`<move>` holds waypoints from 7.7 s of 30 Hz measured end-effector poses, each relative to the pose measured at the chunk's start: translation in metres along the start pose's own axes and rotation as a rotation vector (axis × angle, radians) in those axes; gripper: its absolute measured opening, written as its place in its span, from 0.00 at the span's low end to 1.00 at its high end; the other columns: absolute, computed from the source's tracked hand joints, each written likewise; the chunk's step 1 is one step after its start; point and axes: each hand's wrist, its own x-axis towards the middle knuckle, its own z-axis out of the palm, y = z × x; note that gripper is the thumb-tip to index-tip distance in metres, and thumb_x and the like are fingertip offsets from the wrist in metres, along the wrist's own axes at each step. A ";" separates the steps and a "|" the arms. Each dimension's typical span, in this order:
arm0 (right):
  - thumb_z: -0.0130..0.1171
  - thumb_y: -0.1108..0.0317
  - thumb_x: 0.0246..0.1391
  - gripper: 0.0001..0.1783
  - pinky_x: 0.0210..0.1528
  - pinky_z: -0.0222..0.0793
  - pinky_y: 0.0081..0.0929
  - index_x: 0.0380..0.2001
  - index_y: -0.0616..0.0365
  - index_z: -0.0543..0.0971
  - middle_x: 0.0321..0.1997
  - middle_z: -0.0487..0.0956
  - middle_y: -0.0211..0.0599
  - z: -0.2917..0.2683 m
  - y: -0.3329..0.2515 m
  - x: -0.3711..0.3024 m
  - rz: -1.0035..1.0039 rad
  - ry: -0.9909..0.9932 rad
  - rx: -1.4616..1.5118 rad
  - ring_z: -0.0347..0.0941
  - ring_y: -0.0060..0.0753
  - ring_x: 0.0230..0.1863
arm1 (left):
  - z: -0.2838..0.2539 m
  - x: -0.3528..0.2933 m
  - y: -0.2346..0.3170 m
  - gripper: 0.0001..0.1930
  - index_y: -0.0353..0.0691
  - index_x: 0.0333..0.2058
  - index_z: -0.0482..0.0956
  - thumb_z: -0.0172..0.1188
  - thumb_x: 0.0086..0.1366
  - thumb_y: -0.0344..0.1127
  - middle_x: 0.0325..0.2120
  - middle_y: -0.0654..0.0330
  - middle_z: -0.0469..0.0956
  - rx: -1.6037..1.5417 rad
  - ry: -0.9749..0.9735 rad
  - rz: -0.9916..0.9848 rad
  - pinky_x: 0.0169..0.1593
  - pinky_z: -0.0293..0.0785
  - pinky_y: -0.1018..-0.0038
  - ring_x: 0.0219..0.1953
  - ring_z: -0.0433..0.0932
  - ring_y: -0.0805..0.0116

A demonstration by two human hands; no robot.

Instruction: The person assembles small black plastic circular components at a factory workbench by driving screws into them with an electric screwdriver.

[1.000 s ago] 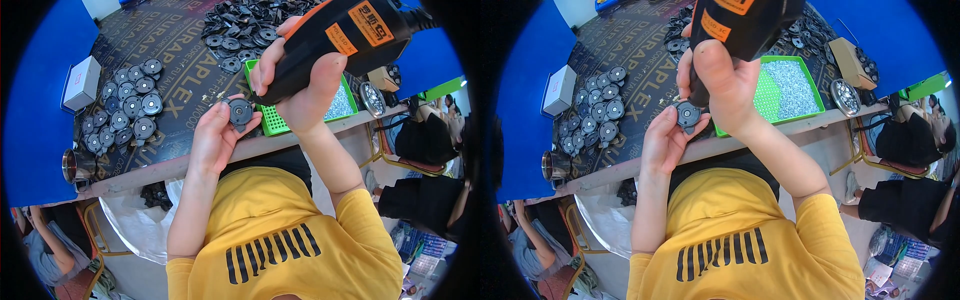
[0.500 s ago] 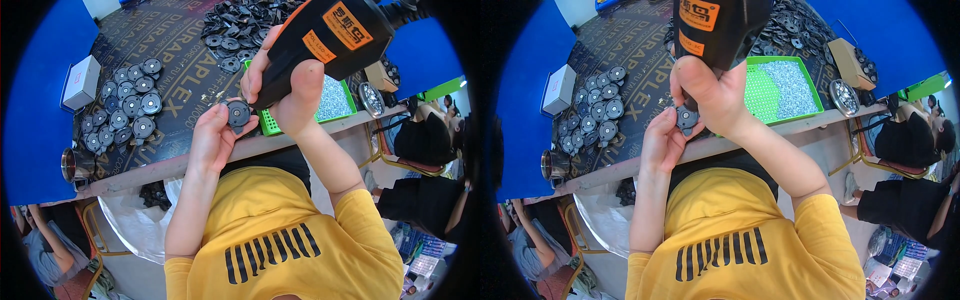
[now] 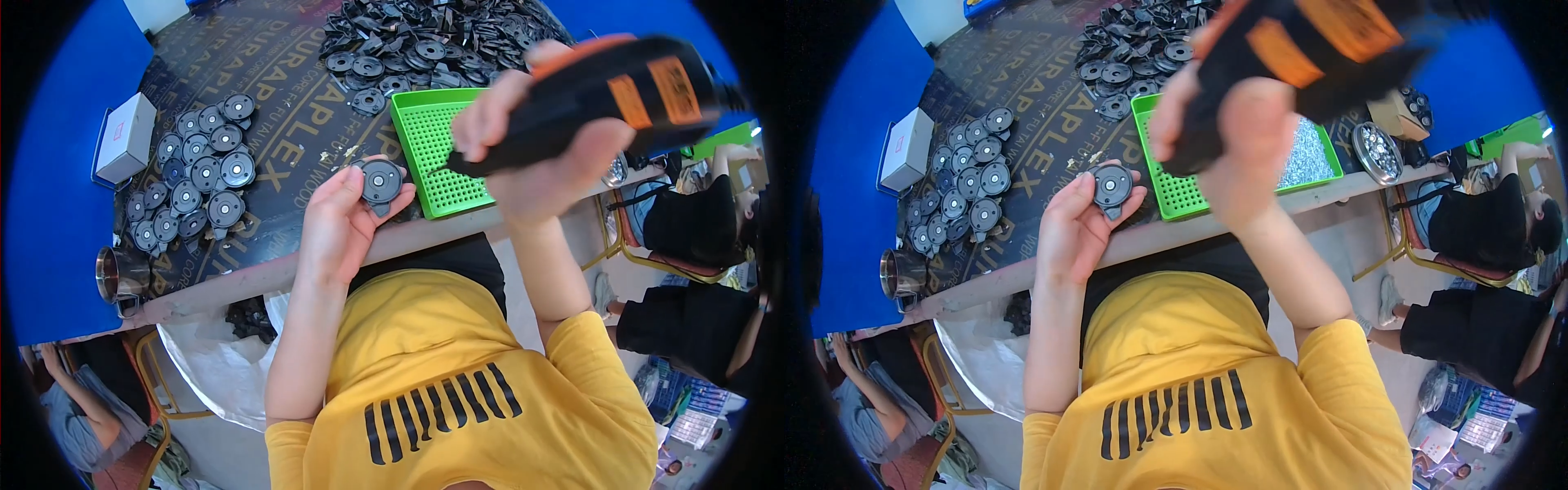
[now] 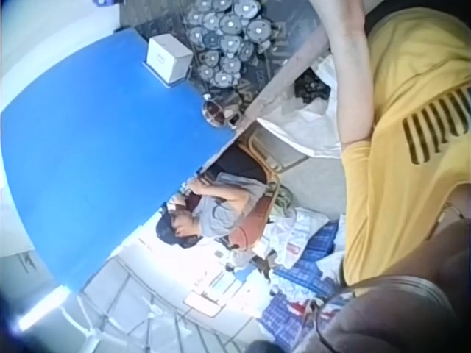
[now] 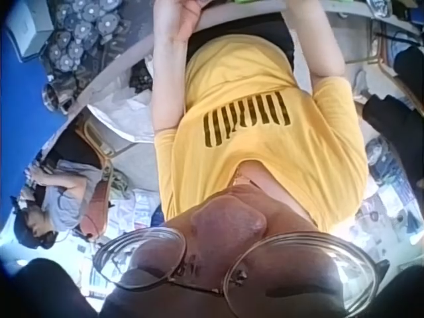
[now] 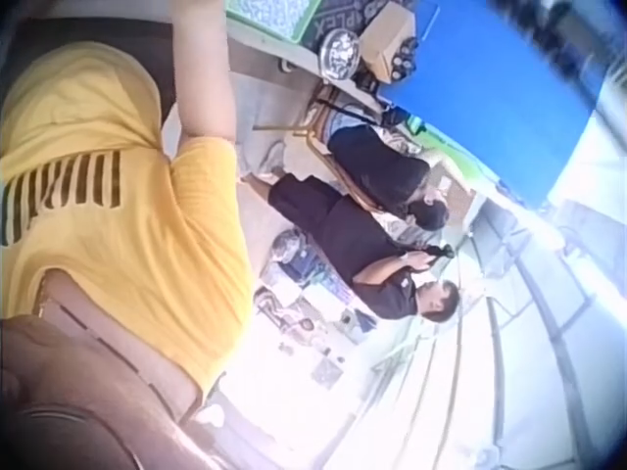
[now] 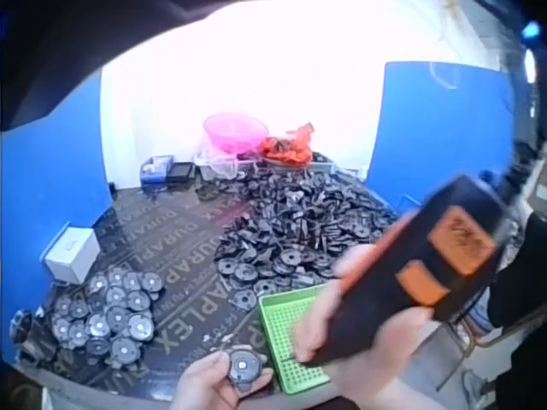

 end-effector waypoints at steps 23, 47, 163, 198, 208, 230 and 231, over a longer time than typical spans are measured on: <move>0.42 0.31 0.45 0.36 0.21 0.59 0.22 0.40 0.54 0.60 0.15 0.65 0.32 -0.053 -0.021 -0.039 0.043 0.202 -0.297 0.62 0.25 0.14 | 0.003 0.000 -0.001 0.18 0.25 0.47 0.61 0.36 0.66 0.34 0.41 0.41 0.68 -0.030 0.005 0.010 0.48 0.71 0.61 0.42 0.72 0.52; 0.41 0.31 0.45 0.37 0.21 0.58 0.21 0.42 0.54 0.61 0.15 0.65 0.32 -0.052 -0.019 -0.038 0.050 0.202 -0.344 0.62 0.24 0.14 | 0.001 0.001 -0.001 0.17 0.26 0.47 0.62 0.38 0.66 0.35 0.41 0.42 0.69 -0.029 -0.023 0.014 0.48 0.71 0.62 0.42 0.72 0.53; 0.42 0.29 0.43 0.37 0.19 0.61 0.22 0.38 0.52 0.60 0.13 0.65 0.33 0.033 0.029 -0.011 0.110 0.054 -0.143 0.61 0.26 0.12 | -0.001 0.006 -0.005 0.11 0.29 0.41 0.66 0.37 0.65 0.27 0.37 0.55 0.71 0.103 0.017 0.012 0.47 0.71 0.69 0.39 0.72 0.69; 0.52 0.79 0.42 0.23 0.20 0.64 0.22 0.42 0.58 0.58 0.17 0.67 0.35 -0.034 -0.053 -0.077 0.234 0.221 -0.353 0.64 0.26 0.14 | -0.040 -0.076 0.093 0.12 0.35 0.31 0.76 0.58 0.53 0.38 0.32 0.55 0.68 2.178 0.924 0.818 0.42 0.62 0.67 0.39 0.65 0.58; 0.48 0.81 0.41 0.22 0.16 0.59 0.24 0.42 0.58 0.58 0.14 0.64 0.35 -0.033 -0.075 -0.055 0.104 0.162 -0.019 0.61 0.27 0.11 | -0.047 -0.056 0.083 0.12 0.38 0.32 0.77 0.61 0.48 0.34 0.34 0.56 0.69 2.324 0.943 0.636 0.43 0.62 0.64 0.40 0.65 0.57; 0.47 0.81 0.42 0.18 0.18 0.62 0.25 0.39 0.59 0.60 0.16 0.66 0.36 -0.045 -0.013 -0.027 -0.006 0.265 -0.296 0.61 0.26 0.13 | -0.004 -0.024 0.018 0.12 0.32 0.42 0.68 0.50 0.59 0.29 0.32 0.56 0.73 0.390 0.085 0.177 0.35 0.76 0.74 0.31 0.75 0.69; 0.48 0.81 0.42 0.18 0.18 0.62 0.25 0.39 0.59 0.60 0.16 0.66 0.36 -0.044 -0.013 -0.026 -0.003 0.268 -0.289 0.62 0.26 0.12 | -0.001 -0.018 0.016 0.14 0.32 0.43 0.67 0.50 0.59 0.28 0.32 0.56 0.73 0.326 0.074 0.118 0.36 0.76 0.73 0.31 0.76 0.67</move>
